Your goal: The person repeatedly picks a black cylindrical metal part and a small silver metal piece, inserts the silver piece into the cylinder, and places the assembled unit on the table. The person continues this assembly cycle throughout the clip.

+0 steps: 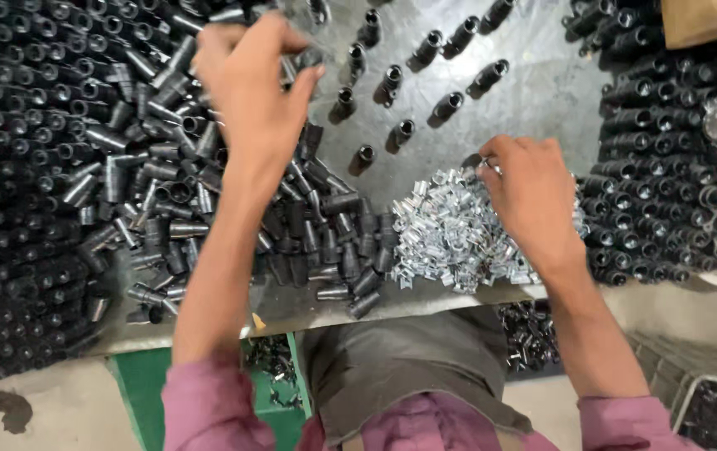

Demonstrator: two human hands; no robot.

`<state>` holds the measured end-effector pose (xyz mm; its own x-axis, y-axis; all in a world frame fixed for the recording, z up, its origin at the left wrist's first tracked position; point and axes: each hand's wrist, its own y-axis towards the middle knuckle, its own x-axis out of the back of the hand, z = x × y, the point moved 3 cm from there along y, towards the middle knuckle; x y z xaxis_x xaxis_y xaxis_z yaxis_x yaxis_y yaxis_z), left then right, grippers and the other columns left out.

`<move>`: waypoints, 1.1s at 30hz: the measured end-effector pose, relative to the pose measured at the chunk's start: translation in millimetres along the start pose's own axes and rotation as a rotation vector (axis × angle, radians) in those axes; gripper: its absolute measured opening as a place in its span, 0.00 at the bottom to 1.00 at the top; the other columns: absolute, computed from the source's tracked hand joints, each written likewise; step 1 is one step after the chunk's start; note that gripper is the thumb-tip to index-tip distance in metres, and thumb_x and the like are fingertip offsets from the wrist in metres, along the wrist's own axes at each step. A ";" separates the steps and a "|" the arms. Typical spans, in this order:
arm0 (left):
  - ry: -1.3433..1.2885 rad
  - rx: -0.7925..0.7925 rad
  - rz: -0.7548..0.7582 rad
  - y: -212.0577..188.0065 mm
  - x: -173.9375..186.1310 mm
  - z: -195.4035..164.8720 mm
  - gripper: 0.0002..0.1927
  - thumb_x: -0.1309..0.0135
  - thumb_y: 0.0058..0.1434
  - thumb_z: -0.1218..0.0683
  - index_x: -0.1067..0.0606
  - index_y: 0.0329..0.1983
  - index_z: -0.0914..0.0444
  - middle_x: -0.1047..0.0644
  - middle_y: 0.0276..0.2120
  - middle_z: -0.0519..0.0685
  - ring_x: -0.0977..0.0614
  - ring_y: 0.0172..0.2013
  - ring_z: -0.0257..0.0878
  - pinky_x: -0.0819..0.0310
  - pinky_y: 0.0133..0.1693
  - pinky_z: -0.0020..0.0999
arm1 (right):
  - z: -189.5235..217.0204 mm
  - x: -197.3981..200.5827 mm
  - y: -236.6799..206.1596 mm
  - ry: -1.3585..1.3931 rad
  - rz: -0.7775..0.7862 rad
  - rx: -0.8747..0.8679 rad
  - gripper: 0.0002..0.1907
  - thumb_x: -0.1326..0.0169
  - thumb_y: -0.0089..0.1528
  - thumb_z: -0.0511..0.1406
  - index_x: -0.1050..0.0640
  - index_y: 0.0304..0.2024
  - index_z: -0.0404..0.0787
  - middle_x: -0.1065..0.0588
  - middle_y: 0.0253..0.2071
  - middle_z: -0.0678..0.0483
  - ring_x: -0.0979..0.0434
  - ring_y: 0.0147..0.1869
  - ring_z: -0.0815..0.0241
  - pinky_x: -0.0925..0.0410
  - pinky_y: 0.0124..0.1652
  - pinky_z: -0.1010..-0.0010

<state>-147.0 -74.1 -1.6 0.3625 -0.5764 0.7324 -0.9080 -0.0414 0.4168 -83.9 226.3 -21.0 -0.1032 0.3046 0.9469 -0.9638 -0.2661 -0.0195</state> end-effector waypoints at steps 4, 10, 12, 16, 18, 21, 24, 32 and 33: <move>0.103 -0.022 0.118 9.9 -46.2 38.9 0.21 0.26 0.54 0.49 0.24 0.45 0.57 0.22 0.33 0.45 0.28 0.45 0.49 0.43 0.49 0.50 | -9.4 -12.8 8.6 0.119 0.062 0.030 0.10 0.42 0.62 0.28 0.20 0.47 0.40 0.24 0.37 0.49 0.25 0.47 0.43 0.33 0.50 0.54; 0.360 0.008 0.144 2.3 -47.3 47.7 0.29 0.27 0.50 0.46 0.26 0.47 0.65 0.22 0.33 0.52 0.26 0.43 0.56 0.43 0.47 0.54 | -9.0 -5.7 4.7 0.379 0.002 -0.107 0.11 0.44 0.66 0.26 0.16 0.49 0.39 0.25 0.43 0.45 0.23 0.44 0.53 0.29 0.44 0.65; 0.160 0.048 0.196 1.2 -37.5 35.6 0.23 0.29 0.53 0.53 0.26 0.47 0.63 0.22 0.36 0.51 0.27 0.44 0.57 0.42 0.46 0.52 | -2.5 0.8 3.9 0.568 -0.030 -0.147 0.10 0.42 0.66 0.27 0.19 0.50 0.35 0.25 0.46 0.46 0.20 0.44 0.59 0.27 0.43 0.71; -0.218 0.078 0.226 -41.9 -10.1 -7.6 0.17 0.33 0.59 0.61 0.28 0.46 0.62 0.26 0.45 0.54 0.23 0.47 0.52 0.30 0.48 0.43 | 35.1 2.0 4.9 0.990 0.015 -0.160 0.10 0.45 0.66 0.26 0.19 0.49 0.36 0.23 0.46 0.51 0.17 0.46 0.64 0.22 0.46 0.77; -0.294 0.128 0.274 -68.9 -5.6 -30.5 0.17 0.35 0.56 0.64 0.29 0.46 0.64 0.28 0.44 0.54 0.22 0.45 0.52 0.27 0.45 0.42 | 59.9 1.0 5.9 1.038 0.028 -0.134 0.09 0.44 0.66 0.25 0.19 0.48 0.36 0.22 0.46 0.51 0.17 0.47 0.63 0.22 0.45 0.77; -0.365 0.118 0.295 -86.3 6.5 -52.6 0.20 0.38 0.53 0.67 0.29 0.47 0.65 0.28 0.46 0.54 0.22 0.47 0.53 0.25 0.46 0.42 | 90.3 3.1 7.3 0.849 -0.044 0.002 0.10 0.41 0.65 0.25 0.18 0.48 0.38 0.21 0.45 0.51 0.18 0.46 0.60 0.23 0.44 0.73; -0.440 0.179 0.335 -89.3 19.0 -61.3 0.20 0.38 0.54 0.67 0.28 0.49 0.65 0.27 0.47 0.54 0.21 0.48 0.52 0.23 0.46 0.40 | 105.9 7.0 -5.7 0.559 -0.146 0.133 0.12 0.38 0.63 0.25 0.17 0.48 0.41 0.21 0.42 0.52 0.19 0.45 0.56 0.27 0.41 0.69; -0.714 0.506 0.427 -134.6 31.1 -58.4 0.15 0.36 0.58 0.61 0.24 0.48 0.61 0.23 0.47 0.48 0.16 0.48 0.46 0.15 0.48 0.40 | 88.2 -10.6 -34.1 1.020 0.119 0.160 0.12 0.42 0.66 0.31 0.19 0.53 0.41 0.22 0.48 0.51 0.21 0.52 0.54 0.28 0.51 0.65; -0.528 0.291 0.352 -126.4 36.4 -54.8 0.15 0.34 0.57 0.59 0.23 0.47 0.60 0.22 0.46 0.48 0.19 0.48 0.47 0.23 0.51 0.43 | 77.1 -9.5 -32.4 0.935 0.117 0.045 0.13 0.43 0.66 0.33 0.20 0.54 0.41 0.22 0.50 0.51 0.20 0.50 0.55 0.28 0.50 0.65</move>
<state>-7.5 -45.2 1.9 -0.0470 -0.9122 0.4070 -0.9989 0.0462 -0.0120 -32.7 161.5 -4.6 -0.3726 0.8789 0.2978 -0.9266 -0.3702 -0.0669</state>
